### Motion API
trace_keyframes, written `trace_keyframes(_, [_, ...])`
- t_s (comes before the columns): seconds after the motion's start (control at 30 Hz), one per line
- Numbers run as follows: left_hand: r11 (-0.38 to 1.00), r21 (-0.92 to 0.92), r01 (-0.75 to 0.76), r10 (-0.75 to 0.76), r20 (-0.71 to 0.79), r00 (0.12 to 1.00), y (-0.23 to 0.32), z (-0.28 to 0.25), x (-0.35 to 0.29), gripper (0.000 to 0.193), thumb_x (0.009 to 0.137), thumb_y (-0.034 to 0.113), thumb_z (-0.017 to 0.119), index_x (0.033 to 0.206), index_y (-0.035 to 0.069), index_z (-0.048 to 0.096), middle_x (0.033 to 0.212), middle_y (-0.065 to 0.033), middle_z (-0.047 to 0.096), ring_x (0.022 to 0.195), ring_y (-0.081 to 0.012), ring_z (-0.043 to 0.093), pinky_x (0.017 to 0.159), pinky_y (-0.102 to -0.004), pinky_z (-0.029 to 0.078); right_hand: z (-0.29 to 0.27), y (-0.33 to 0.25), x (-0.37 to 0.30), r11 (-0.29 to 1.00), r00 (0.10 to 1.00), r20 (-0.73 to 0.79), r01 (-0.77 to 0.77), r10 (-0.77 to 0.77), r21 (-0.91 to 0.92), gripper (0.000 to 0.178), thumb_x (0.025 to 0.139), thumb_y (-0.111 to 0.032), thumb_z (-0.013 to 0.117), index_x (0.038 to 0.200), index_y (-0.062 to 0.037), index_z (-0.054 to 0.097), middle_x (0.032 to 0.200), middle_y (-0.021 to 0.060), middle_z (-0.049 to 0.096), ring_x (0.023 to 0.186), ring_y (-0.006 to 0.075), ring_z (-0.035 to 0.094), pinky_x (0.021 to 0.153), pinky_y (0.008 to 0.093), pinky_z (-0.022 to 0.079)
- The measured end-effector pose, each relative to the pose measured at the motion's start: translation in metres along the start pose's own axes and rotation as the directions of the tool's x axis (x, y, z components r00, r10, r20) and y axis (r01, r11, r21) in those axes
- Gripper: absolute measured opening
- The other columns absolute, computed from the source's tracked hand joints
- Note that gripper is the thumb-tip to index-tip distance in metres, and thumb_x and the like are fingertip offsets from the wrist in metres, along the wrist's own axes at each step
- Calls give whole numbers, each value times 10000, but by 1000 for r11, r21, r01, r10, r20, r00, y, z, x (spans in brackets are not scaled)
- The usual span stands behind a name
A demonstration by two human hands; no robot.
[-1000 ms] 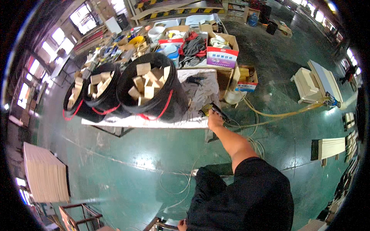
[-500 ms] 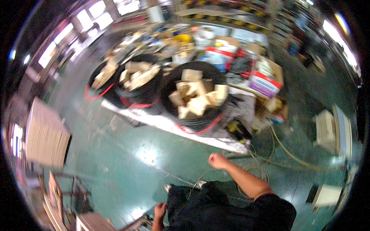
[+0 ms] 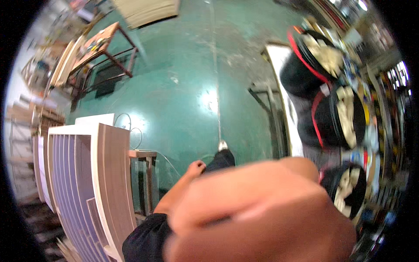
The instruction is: The person uses a pneumatic nail gun to fasten wooden trim pieces to a large wooden frame with purple interior panels. They repeatedly position trim strips along the frame edges and fire nails to secure them, occasionally walking around the workbench to access different sides.
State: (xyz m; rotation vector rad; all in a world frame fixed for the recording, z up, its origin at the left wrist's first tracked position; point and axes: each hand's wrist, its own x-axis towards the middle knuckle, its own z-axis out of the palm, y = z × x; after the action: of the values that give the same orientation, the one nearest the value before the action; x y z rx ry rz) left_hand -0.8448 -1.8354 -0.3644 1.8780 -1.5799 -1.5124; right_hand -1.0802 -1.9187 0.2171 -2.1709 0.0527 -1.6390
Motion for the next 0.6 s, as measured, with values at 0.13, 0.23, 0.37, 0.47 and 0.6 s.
trace_keyframes(0.13, [984,-138,117,-132,-109,985,-28,-58,67,309,911,343,695,1034,63,738,951,-148,752,885,-285,718,815,-420,556,41,117,44,975,998,52,18,-30,223,193,868,-153,722,1023,-62,651,875,113,659,693,255,636,619,384,534])
trace_keyframes(0.23, [951,-288,111,-195,-284,939,-15,-118,97,313,916,351,690,1039,68,739,974,-142,753,917,-286,715,829,-415,554,80,181,80,918,989,112,45,-97,395,218,853,-156,731,1038,-78,646,874,105,662,681,242,630,611,378,533])
trace_keyframes(0.37, [919,-382,98,-238,-339,910,14,-213,161,296,920,325,696,1064,69,732,1020,-130,749,950,-269,704,843,-401,551,106,269,120,897,938,330,-50,-109,440,190,811,-140,754,967,-83,660,844,85,667,673,209,648,617,349,544])
trace_keyframes(0.47, [881,-467,75,-323,-479,816,-46,-234,181,305,917,335,699,1068,72,730,1013,-114,748,940,-251,703,833,-398,550,159,385,112,827,869,378,61,-320,560,130,800,-64,728,913,-40,667,797,86,662,664,183,661,607,325,533])
trace_keyframes(0.6, [718,-628,301,-585,-310,750,-109,-231,197,289,926,344,667,993,71,735,981,-140,749,900,-302,708,798,-414,555,216,507,136,743,948,231,10,-221,669,121,803,-21,714,914,1,669,783,96,648,643,197,644,590,325,511])
